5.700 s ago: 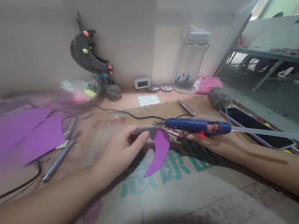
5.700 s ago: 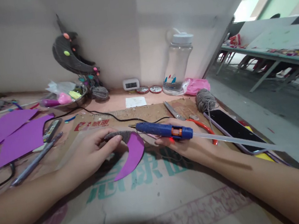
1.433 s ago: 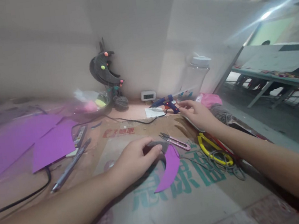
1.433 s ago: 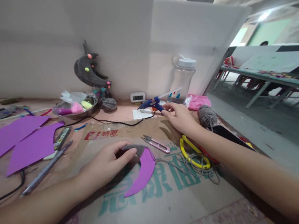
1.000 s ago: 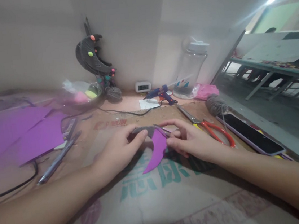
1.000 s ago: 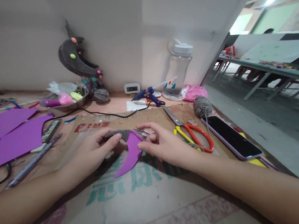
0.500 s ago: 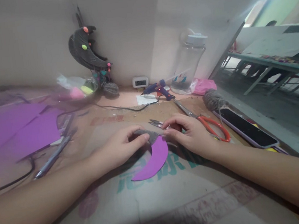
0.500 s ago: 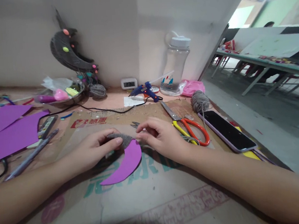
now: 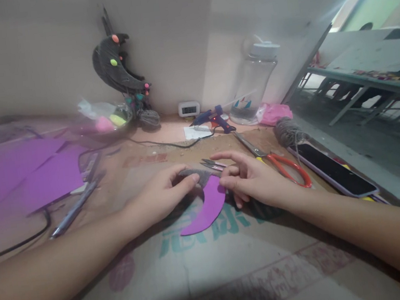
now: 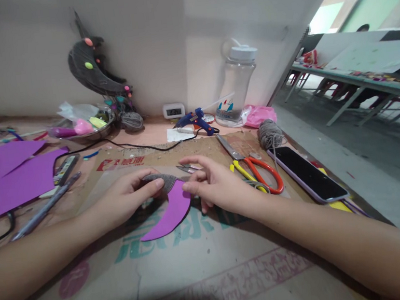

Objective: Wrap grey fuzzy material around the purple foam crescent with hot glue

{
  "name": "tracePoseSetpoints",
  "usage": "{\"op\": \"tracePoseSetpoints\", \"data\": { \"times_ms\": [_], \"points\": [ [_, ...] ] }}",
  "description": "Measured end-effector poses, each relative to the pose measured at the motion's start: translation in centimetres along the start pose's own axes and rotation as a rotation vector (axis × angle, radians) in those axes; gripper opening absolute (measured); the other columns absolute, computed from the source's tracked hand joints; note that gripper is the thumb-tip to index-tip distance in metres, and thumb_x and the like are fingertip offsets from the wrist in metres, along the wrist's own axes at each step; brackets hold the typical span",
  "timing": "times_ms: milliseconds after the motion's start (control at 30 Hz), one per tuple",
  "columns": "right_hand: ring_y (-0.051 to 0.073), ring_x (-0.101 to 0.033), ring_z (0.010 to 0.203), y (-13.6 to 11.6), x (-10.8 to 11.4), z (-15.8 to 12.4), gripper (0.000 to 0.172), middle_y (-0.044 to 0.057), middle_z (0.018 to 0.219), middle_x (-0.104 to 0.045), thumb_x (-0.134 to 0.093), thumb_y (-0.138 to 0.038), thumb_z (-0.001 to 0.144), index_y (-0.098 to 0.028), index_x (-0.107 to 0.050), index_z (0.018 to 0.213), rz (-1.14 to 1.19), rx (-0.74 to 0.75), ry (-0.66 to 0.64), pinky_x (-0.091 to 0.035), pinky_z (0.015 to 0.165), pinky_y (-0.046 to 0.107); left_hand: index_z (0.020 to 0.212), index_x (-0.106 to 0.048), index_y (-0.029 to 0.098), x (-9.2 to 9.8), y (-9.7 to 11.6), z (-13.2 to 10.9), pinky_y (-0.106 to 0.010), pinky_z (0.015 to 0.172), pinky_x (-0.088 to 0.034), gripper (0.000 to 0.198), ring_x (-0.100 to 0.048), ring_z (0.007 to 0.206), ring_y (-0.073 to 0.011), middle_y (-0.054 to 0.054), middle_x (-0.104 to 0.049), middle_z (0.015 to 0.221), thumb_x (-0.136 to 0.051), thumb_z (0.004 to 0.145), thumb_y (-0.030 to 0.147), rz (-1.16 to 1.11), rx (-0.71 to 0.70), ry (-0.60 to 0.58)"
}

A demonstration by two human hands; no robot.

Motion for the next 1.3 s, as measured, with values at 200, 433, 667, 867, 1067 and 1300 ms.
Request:
{"op": "tracePoseSetpoints", "data": {
  "times_ms": [200, 433, 667, 867, 1067, 1300],
  "points": [
    [0.011, -0.054, 0.063, -0.2, 1.2, 0.2, 0.027, -0.004, 0.072, -0.054, -0.066, -0.031, 0.082, -0.021, -0.061, 0.107, -0.289, 0.221, 0.15, -0.043, 0.056, 0.024, 0.084, -0.064, 0.019, -0.1, 0.0, -0.1, -0.025, 0.056, -0.04, 0.026, -0.056, 0.063, -0.0141, 0.001, -0.065, 0.072, -0.052, 0.091, 0.041, -0.009, 0.009, -0.025],
    [0.013, -0.057, 0.071, -0.4, 1.2, 0.0, 0.008, 0.001, 0.08, -0.062, -0.061, -0.022, 0.086, -0.019, -0.068, 0.084, -0.528, 0.361, 0.213, -0.045, 0.067, 0.027, 0.076, -0.059, 0.018, 0.0, -0.1, 0.1, -0.024, 0.054, -0.036, 0.029, -0.049, 0.06, -0.0128, 0.002, -0.056, 0.068, -0.05, 0.091, 0.041, 0.081, -0.021, -0.08],
    [0.013, -0.06, 0.07, -0.1, 1.0, 0.0, 0.013, 0.001, 0.077, -0.065, -0.06, -0.026, 0.088, -0.019, -0.068, 0.079, -0.435, 0.347, 0.178, -0.046, 0.065, 0.026, 0.077, -0.06, 0.018, -0.2, 0.3, -0.1, -0.026, 0.059, -0.04, 0.028, -0.052, 0.068, -0.015, 0.0, -0.058, 0.073, -0.05, 0.09, 0.041, 0.096, -0.03, -0.113],
    [0.012, -0.055, 0.062, 0.3, 0.8, 0.1, 0.016, 0.0, 0.073, -0.066, -0.06, -0.031, 0.087, -0.019, -0.067, 0.081, -0.423, 0.289, 0.182, -0.043, 0.059, 0.025, 0.079, -0.059, 0.019, -0.3, 0.3, -0.2, -0.027, 0.062, -0.042, 0.028, -0.055, 0.071, -0.0168, -0.001, -0.06, 0.075, -0.049, 0.09, 0.042, 0.117, -0.022, -0.149],
    [0.011, -0.052, 0.059, 0.5, 0.7, 0.1, 0.017, -0.002, 0.068, -0.063, -0.059, -0.033, 0.088, -0.019, -0.068, 0.082, -0.435, 0.299, 0.171, -0.04, 0.056, 0.025, 0.08, -0.059, 0.019, -0.4, 0.3, -0.1, -0.027, 0.063, -0.042, 0.027, -0.056, 0.072, -0.0171, 0.0, -0.061, 0.075, -0.048, 0.091, 0.041, 0.165, -0.043, -0.212],
    [0.011, -0.053, 0.061, 0.4, 0.5, 0.3, 0.017, -0.002, 0.07, -0.064, -0.059, -0.032, 0.087, -0.019, -0.068, 0.081, -0.407, 0.29, 0.144, -0.041, 0.06, 0.024, 0.084, -0.059, 0.019, -0.4, 0.0, -0.2, -0.028, 0.065, -0.042, 0.029, -0.056, 0.074, -0.0169, 0.0, -0.059, 0.078, -0.045, 0.093, 0.042, 0.166, -0.068, -0.245]
  ]
}}
Point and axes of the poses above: each hand's wrist, its own z-axis towards the middle knuckle, its own x-axis out of the back of the hand, y = z × x, the point moved 3 cm from there along z, towards the middle knuckle
